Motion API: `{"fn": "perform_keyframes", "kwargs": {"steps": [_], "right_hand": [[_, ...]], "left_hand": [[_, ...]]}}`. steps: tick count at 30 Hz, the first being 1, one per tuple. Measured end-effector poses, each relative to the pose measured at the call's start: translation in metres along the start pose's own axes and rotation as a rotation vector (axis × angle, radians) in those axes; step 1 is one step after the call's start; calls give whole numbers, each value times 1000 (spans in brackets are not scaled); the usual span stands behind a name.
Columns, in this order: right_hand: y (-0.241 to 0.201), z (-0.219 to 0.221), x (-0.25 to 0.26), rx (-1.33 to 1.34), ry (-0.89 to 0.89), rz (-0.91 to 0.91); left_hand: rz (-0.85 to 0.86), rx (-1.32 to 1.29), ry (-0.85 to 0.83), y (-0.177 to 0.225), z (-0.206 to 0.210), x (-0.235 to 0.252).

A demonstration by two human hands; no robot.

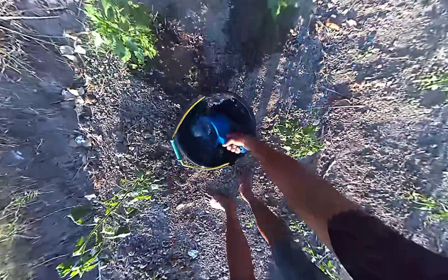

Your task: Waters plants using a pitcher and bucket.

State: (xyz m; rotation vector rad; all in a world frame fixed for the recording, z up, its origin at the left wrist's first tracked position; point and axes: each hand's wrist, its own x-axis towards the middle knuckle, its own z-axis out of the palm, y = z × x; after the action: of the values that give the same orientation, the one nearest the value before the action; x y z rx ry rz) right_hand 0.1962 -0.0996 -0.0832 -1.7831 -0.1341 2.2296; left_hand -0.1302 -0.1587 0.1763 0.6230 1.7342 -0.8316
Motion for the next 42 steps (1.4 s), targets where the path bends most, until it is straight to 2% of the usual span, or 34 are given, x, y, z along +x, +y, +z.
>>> {"fn": "perform_keyframes", "kwargs": {"steps": [1,2,3,5,6,7,8,10,13,17,19,22,26,29,31,34,38,42], "right_hand": [[14,-9,-3,150,-79,-37],[30,-15,-8,271,-155,-93],[47,-19,-14,353,-229,-157],[83,-23,-28,437,-358,-293],[97,-23,-40,472,-398,-351],[112,-21,-52,519,-428,-397],[125,-18,-68,543,-437,-429],[144,-12,-113,545,-374,-429],[178,0,-174,579,-269,-354],[241,23,-207,786,-163,-347],[270,32,-199,932,-103,-361],[288,36,-171,1194,31,-356],[290,32,-115,1692,145,-386],[285,29,-89,1895,214,-443],[280,24,-82,1936,235,-488],[264,17,-84,1967,247,-462],[264,8,-75,1949,191,-478],[261,6,-73,1842,218,-425]], "left_hand": [[-50,-20,-37,41,10,-25],[-39,-39,-68,49,19,-30],[28,-73,-121,23,25,-15],[387,-192,-192,-108,31,68],[374,-251,-147,-150,35,100],[263,-273,-60,-164,38,115],[162,-271,19,-159,39,118],[100,-240,91,-129,35,109],[153,-224,128,-95,23,102],[197,-133,163,-65,11,95],[201,-111,172,-55,12,94],[202,-110,182,-51,15,98],[211,-106,162,-54,30,94],[174,-95,165,-65,39,96],[167,-87,158,-74,42,99],[172,-83,158,-79,46,98],[196,-103,161,-77,48,99],[248,-167,215,-58,46,110]]}}
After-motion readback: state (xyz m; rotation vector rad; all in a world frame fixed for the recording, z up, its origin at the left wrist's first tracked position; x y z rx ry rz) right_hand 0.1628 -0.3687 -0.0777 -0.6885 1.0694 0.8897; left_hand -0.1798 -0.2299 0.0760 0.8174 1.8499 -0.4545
